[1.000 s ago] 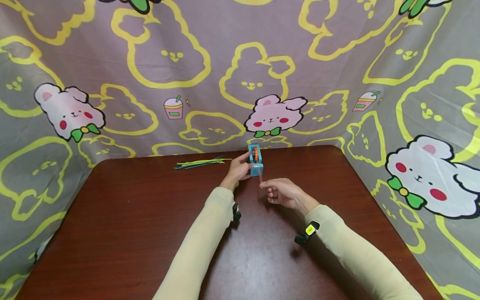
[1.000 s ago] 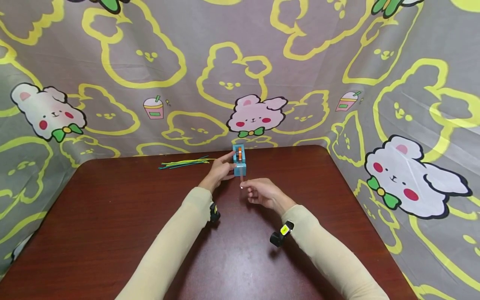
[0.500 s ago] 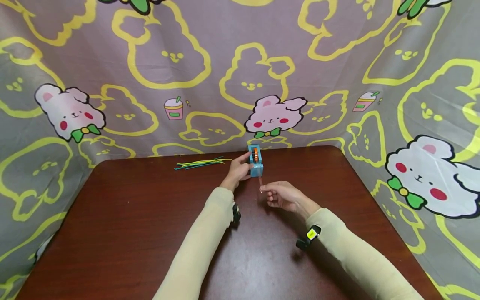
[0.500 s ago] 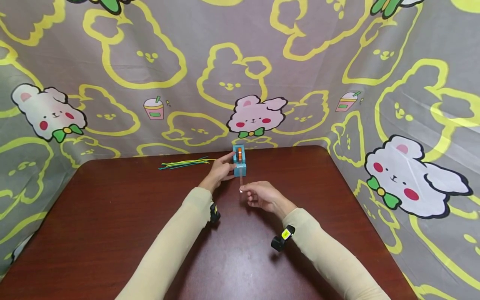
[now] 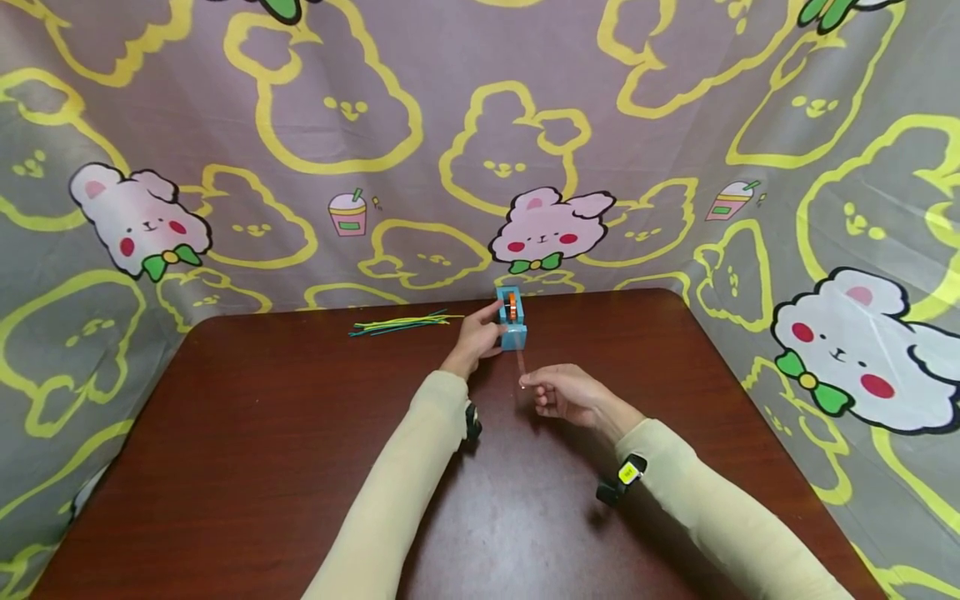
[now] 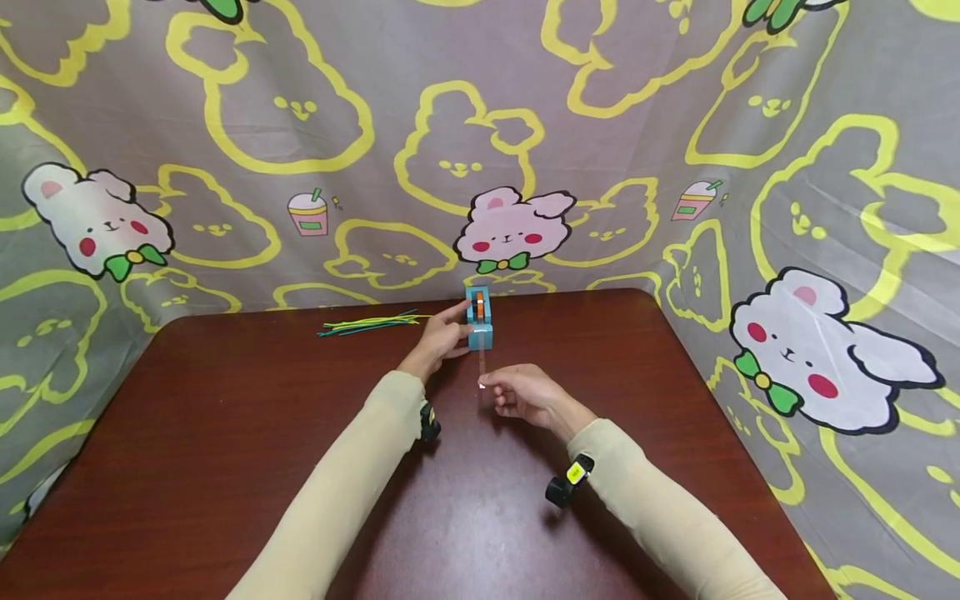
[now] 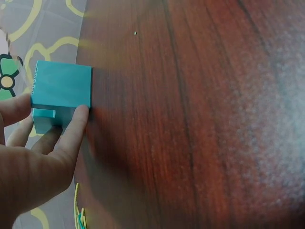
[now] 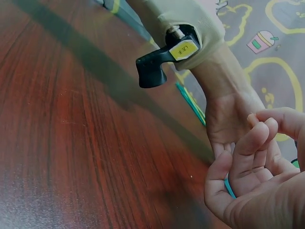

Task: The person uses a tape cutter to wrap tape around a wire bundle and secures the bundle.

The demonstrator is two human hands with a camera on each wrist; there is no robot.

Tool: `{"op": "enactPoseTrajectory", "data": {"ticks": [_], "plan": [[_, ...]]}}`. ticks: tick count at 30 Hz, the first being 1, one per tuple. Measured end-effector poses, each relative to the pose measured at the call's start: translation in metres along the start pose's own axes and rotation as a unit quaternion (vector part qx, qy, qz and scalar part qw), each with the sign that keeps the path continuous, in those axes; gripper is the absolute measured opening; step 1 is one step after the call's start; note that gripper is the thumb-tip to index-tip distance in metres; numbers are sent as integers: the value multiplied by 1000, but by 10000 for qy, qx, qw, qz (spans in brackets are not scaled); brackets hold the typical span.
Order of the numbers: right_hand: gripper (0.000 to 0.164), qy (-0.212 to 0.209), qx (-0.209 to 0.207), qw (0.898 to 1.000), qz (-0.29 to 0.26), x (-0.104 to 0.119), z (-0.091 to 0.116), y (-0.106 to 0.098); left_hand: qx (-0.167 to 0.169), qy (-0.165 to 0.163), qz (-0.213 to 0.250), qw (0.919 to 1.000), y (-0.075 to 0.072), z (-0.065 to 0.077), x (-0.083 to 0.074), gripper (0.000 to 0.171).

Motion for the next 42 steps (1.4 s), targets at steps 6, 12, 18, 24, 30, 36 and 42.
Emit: {"op": "enactPoseTrajectory", "data": {"ticks": [6, 12, 18, 24, 30, 36, 42], "plan": [[13, 38, 71, 10000, -1, -1, 4, 1, -27, -33, 55, 10000, 1, 0, -1, 56], [16, 45, 88, 10000, -12, -2, 9, 3, -36, -54, 63, 10000, 1, -1, 0, 56], [16, -10, 188, 9998, -3, -3, 14, 4, -24, -66, 40, 10000, 1, -1, -1, 57], [12, -61, 214, 9997, -52, -4, 18, 4, 11, 9, 22, 10000, 1, 0, -1, 56], [11, -106, 265, 9996, -23, -5, 22, 5, 10, 74, 6, 10000, 0, 1, -1, 56], [12, -174, 396, 9990, -60, -6, 26, 7, -3, 16, 56, 10000, 1, 1, -1, 57], [14, -205, 406, 9989, -55, -7, 31, 9, -21, 12, 30, 10000, 2, 1, -1, 57]]}}
Point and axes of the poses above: each hand's wrist, its own z-axis away from the middle knuckle, its own y-axis out of the palm, x = y × z, the point moved 1 cm from there along -z, towards the middle knuckle, and after that the axes turned 7 degrees about z, right-handed, at the moved point
